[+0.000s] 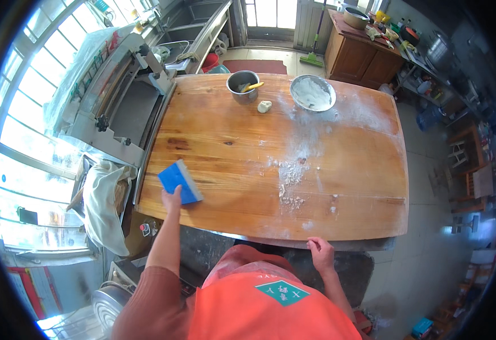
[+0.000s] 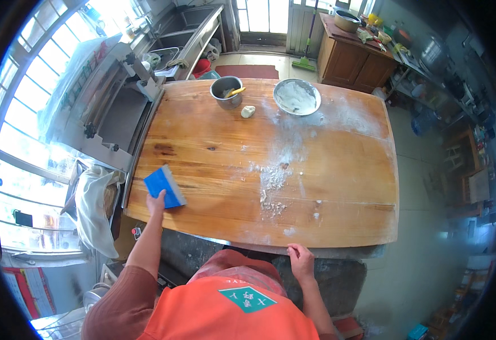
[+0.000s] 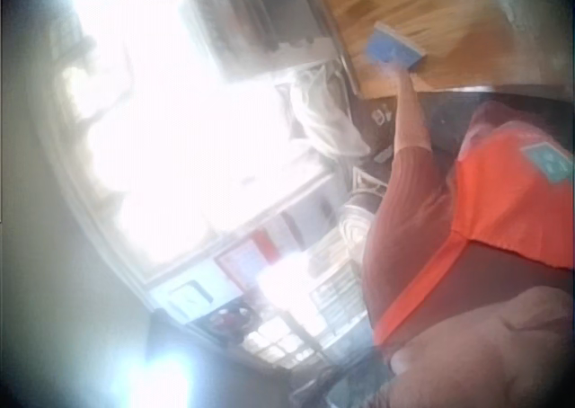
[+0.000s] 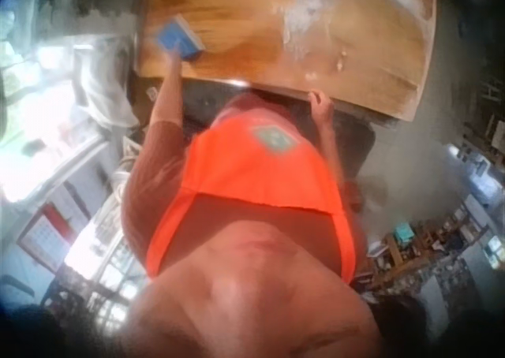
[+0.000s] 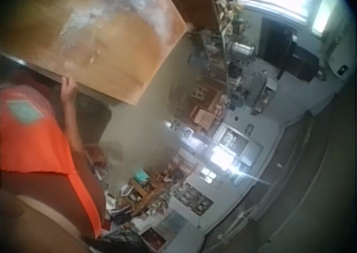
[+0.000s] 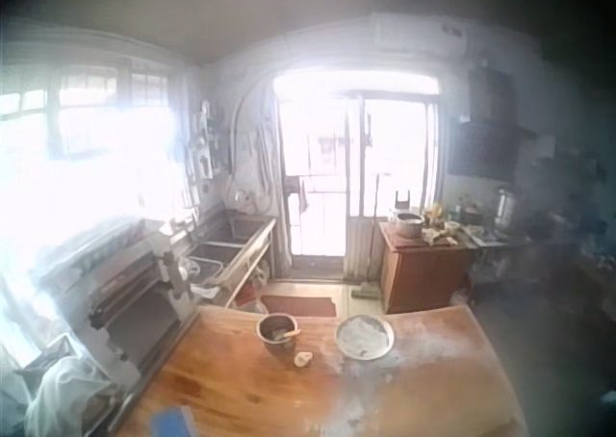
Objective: The person rolls dough into thin sheets on a wooden table, cooks them on a flat griddle, and stacks the finished sheets. They also scrape flour from the table into a bowl and brush oil onto the griddle between batches.
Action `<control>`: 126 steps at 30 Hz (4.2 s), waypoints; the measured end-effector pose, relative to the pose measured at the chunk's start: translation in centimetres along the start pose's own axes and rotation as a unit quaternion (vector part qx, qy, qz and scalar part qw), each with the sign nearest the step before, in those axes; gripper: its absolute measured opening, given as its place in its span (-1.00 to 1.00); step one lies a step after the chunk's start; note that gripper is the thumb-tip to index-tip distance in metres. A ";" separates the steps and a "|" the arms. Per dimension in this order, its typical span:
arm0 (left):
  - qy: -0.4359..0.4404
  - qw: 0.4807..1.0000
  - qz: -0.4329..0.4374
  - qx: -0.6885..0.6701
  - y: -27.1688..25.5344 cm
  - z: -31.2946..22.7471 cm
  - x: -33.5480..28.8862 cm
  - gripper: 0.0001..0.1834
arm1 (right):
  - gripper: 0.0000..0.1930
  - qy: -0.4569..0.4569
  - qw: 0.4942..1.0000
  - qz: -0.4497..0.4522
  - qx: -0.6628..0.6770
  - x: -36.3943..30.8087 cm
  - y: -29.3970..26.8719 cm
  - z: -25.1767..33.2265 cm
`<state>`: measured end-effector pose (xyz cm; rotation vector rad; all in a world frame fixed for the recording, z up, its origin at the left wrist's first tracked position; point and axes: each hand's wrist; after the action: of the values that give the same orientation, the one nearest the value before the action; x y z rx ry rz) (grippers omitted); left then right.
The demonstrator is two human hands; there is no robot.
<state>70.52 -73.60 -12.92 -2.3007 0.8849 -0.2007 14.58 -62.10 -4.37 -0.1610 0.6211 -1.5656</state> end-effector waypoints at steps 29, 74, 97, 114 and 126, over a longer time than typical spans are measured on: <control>0.176 0.943 0.279 -0.041 20.6 -18.3 6.6 -0.47 | -0.81 0.139 0.990 0.002 0.040 3.6 9.4 8.0; 0.068 0.996 0.032 -0.051 12.8 -10.4 -30.6 -0.53 | -0.82 0.033 0.990 0.095 0.099 7.8 -14.7 -6.3; 0.005 0.998 -0.004 -0.060 5.5 -4.0 -17.7 -0.50 | -0.72 -0.008 0.989 -0.043 0.140 22.8 -13.2 -3.7; 0.172 0.980 0.098 -0.028 22.1 -20.5 -21.2 -0.55 | -0.70 0.158 0.965 -0.023 0.206 49.8 -5.4 5.6; 0.210 0.953 0.216 0.011 30.0 -22.8 -20.0 -0.46 | -0.74 0.243 0.950 -0.160 0.116 17.0 -20.2 -11.2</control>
<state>30.88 -89.40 -12.39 -2.0101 1.5656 -0.5128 -10.21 -75.82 -8.69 0.3292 0.8139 -2.0016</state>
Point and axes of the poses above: each hand's wrist, its own x-axis towards the middle knuckle, its own y-axis out of the palm, z = x × y, and after that the axes turned 3 degrees about y, right-handed
